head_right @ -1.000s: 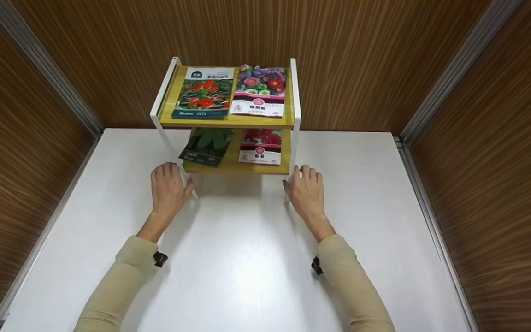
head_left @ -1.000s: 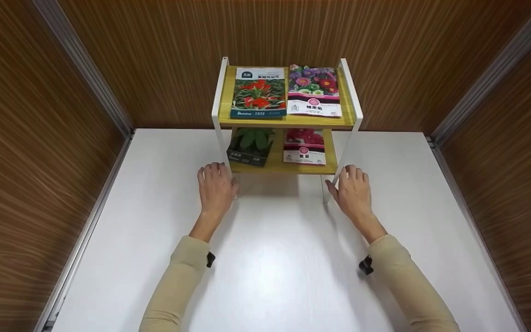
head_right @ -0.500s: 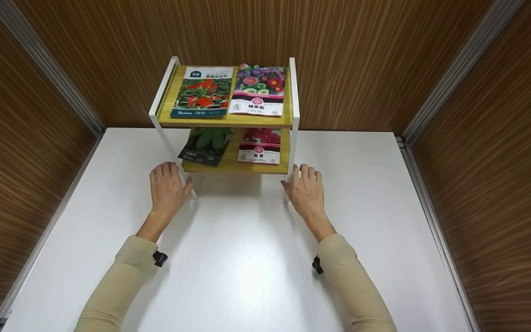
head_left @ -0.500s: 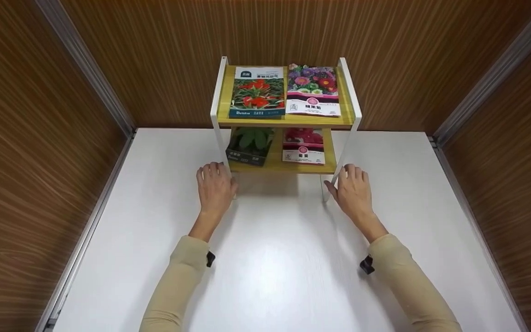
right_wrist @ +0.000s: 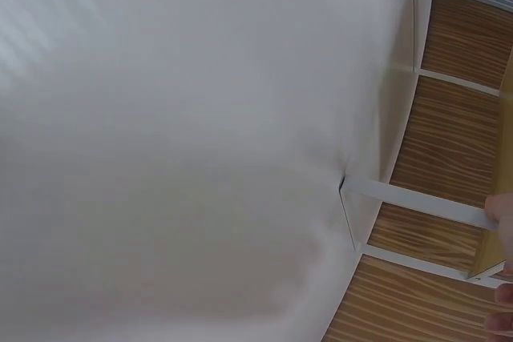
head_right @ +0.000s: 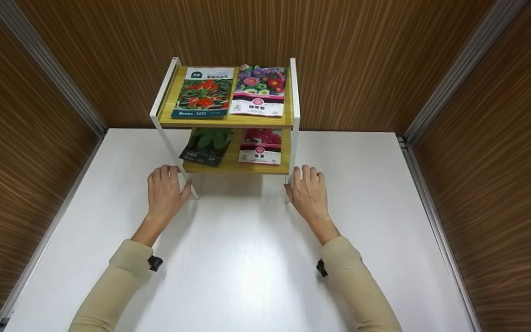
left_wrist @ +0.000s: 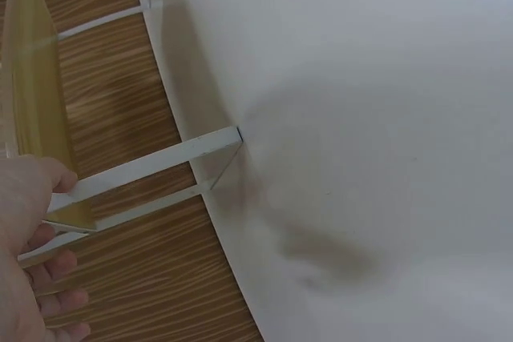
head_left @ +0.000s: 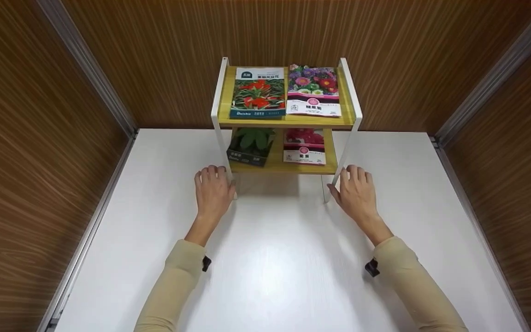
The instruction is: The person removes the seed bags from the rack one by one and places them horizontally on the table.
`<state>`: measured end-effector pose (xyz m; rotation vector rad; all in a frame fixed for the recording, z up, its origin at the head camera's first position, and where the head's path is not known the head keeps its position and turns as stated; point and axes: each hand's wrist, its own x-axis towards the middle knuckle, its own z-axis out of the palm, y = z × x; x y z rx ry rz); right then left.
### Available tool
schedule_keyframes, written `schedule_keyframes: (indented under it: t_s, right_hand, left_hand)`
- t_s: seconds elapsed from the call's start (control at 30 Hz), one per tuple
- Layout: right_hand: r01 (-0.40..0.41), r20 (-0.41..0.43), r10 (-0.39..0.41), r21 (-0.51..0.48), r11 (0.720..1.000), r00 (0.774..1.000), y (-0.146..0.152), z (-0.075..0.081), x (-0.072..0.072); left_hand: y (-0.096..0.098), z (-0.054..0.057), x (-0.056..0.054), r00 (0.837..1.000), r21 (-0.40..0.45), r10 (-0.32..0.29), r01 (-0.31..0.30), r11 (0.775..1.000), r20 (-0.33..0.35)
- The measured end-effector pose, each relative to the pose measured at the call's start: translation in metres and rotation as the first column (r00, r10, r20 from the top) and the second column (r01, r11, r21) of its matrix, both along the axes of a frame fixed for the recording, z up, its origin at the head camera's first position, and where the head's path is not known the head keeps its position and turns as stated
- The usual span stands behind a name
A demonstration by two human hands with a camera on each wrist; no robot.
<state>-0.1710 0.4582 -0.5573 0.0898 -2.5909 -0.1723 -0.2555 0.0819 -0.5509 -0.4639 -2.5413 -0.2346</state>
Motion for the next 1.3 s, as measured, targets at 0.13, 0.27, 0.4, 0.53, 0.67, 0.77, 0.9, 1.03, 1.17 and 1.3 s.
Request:
schedule_keyframes:
  t_s: [0.13,0.27,0.4,0.53,0.67,0.77,0.9,1.03,1.17,1.3]
  right_hand:
    - [-0.015,-0.002,0.015,-0.008,1.0,1.0,0.001,0.0,0.005]
    - [-0.019,-0.019,0.019,-0.02,1.0,1.0,-0.001,0.002,0.013]
    - [-0.023,-0.071,0.021,-0.027,0.999,0.997,-0.004,0.007,0.019]
    - [-0.038,-0.128,0.033,-0.03,0.999,0.991,-0.009,0.014,0.023]
    - [-0.046,-0.171,0.041,-0.03,0.998,0.984,-0.016,0.024,0.028]
    - [-0.064,-0.196,0.057,-0.026,0.998,0.979,-0.022,0.032,0.031]
    - [-0.122,-0.245,0.114,-0.018,0.992,0.963,-0.029,0.044,0.032]
    - [-0.191,-0.297,0.179,-0.012,0.981,0.938,-0.039,0.057,0.033]
    - [-0.251,-0.331,0.238,0.005,0.968,0.913,-0.05,0.071,0.034]
    - [-0.302,-0.327,0.289,0.011,0.953,0.9,-0.061,0.086,0.034]
  left_hand:
    - [-0.004,0.004,0.005,1.0,0.01,-0.003,0.003,1.0,-0.013]
    - [-0.008,0.01,0.012,0.999,0.03,-0.01,0.011,0.999,-0.032]
    - [-0.01,0.02,0.02,0.999,0.09,-0.034,0.035,0.995,-0.012]
    - [-0.012,0.034,0.027,0.997,0.176,-0.065,0.057,0.983,0.039]
    - [-0.013,0.051,0.036,0.991,0.268,-0.1,0.073,0.961,0.089]
    - [-0.013,0.066,0.043,0.984,0.349,-0.131,0.082,0.933,0.118]
    - [-0.009,0.085,0.052,0.974,0.447,-0.183,0.105,0.888,0.134]
    - [-0.006,0.104,0.059,0.96,0.524,-0.237,0.126,0.842,0.15]
    - [-0.004,0.12,0.062,0.933,0.618,-0.299,0.115,0.777,0.201]
    - [-0.003,0.133,0.063,0.896,0.713,-0.368,0.087,0.695,0.25]
